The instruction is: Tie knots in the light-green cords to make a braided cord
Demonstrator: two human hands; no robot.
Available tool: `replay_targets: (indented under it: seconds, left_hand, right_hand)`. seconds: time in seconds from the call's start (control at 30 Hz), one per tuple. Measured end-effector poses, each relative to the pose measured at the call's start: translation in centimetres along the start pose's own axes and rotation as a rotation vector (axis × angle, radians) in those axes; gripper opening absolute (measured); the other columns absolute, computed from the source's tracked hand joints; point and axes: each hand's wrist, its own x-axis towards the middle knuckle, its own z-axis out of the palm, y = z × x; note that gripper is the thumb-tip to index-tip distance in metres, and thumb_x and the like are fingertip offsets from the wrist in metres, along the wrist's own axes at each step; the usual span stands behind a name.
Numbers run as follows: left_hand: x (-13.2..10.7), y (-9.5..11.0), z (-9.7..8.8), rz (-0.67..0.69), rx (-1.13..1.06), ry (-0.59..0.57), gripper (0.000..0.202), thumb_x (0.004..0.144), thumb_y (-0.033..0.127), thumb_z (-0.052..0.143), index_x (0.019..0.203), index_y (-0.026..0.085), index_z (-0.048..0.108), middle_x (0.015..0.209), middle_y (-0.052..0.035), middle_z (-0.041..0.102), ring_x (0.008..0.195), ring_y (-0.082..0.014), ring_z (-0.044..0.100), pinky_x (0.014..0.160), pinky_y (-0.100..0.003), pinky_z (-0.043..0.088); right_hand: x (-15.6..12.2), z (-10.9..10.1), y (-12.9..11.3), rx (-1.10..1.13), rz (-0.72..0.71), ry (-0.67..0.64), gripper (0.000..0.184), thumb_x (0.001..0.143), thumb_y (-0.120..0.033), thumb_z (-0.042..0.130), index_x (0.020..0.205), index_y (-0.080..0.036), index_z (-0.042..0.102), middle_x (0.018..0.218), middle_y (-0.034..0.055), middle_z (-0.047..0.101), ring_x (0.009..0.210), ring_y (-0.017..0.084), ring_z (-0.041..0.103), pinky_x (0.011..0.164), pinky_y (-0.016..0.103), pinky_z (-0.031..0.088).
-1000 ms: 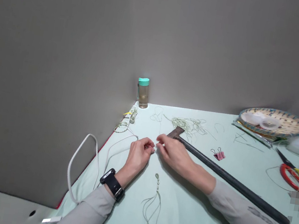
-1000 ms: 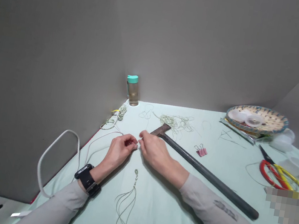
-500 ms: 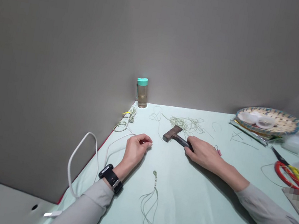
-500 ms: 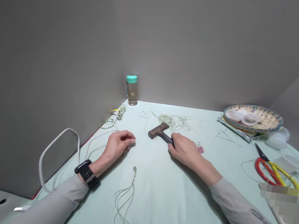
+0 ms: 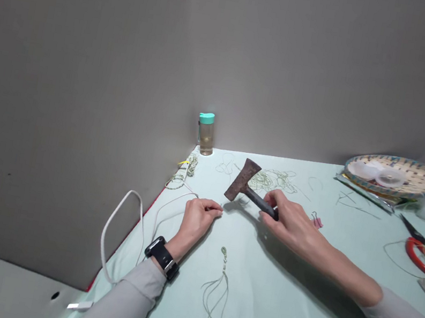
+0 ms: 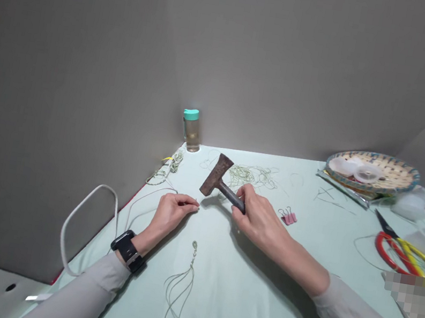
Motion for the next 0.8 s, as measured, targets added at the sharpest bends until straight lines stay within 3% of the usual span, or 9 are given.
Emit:
replay_targets:
  seconds: [0.1, 0.2, 0.33, 0.53, 0.8]
  left_hand:
    - [0.0, 0.0, 0.0, -0.008, -0.022, -0.002, 0.018, 0.091, 0.032, 0.062, 0.091, 0.014, 0.067, 0.092, -0.0028, 0.070, 0.080, -0.0172, 0.067, 0.074, -0.036, 0.057]
    - [-0.1, -0.1, 0.0, -0.022, -0.047, -0.009, 0.018, 0.091, 0.032, 0.062, 0.091, 0.014, 0.067, 0.091, -0.0028, 0.070, 0.079, -0.0170, 0.067, 0.072, -0.035, 0.057]
    - [-0.3, -0.1, 0.1, -0.044, -0.071, -0.022, 0.019, 0.092, 0.032, 0.061, 0.091, 0.014, 0.066, 0.089, -0.0024, 0.070, 0.075, -0.0157, 0.067, 0.068, -0.033, 0.057]
    - [-0.3, -0.2, 0.2, -0.060, -0.087, -0.016, 0.020, 0.092, 0.033, 0.061, 0.091, 0.014, 0.066, 0.086, -0.0018, 0.069, 0.071, -0.0146, 0.066, 0.065, -0.031, 0.057]
    - [-0.3, 0.3, 0.0, -0.045, -0.092, -0.019, 0.019, 0.092, 0.033, 0.061, 0.093, 0.014, 0.067, 0.093, -0.0034, 0.070, 0.080, -0.0170, 0.067, 0.072, -0.035, 0.058]
  right_hand:
    - [0.0, -1.2, -1.3, 0.088, -0.051, -0.134, 0.023, 0.096, -0.037, 0.044, 0.092, -0.018, 0.055, 0.069, -0.0018, 0.059, 0.060, 0.014, 0.056, 0.058, 0.027, 0.042]
    - [-0.1, -2.0, -2.1, 0.115, -0.047, -0.187, 0.021, 0.094, -0.035, 0.039, 0.083, -0.020, 0.048, 0.059, -0.0028, 0.057, 0.050, 0.014, 0.055, 0.049, 0.026, 0.032]
    - [-0.5, -2.4, -3.0, 0.110, -0.085, -0.168, 0.011, 0.089, -0.033, 0.043, 0.091, -0.022, 0.045, 0.060, -0.0026, 0.056, 0.052, 0.016, 0.052, 0.049, 0.025, 0.027]
    - [-0.7, -1.9, -4.2, 0.133, -0.174, -0.160, 0.039, 0.096, -0.039, 0.038, 0.131, -0.023, 0.045, 0.060, -0.0033, 0.048, 0.060, 0.018, 0.050, 0.059, 0.026, 0.036]
    - [-0.6, -1.1, -4.1, 0.140, -0.216, -0.104, 0.037, 0.096, -0.036, 0.037, 0.128, -0.023, 0.050, 0.057, -0.0035, 0.045, 0.056, 0.017, 0.045, 0.055, 0.025, 0.033]
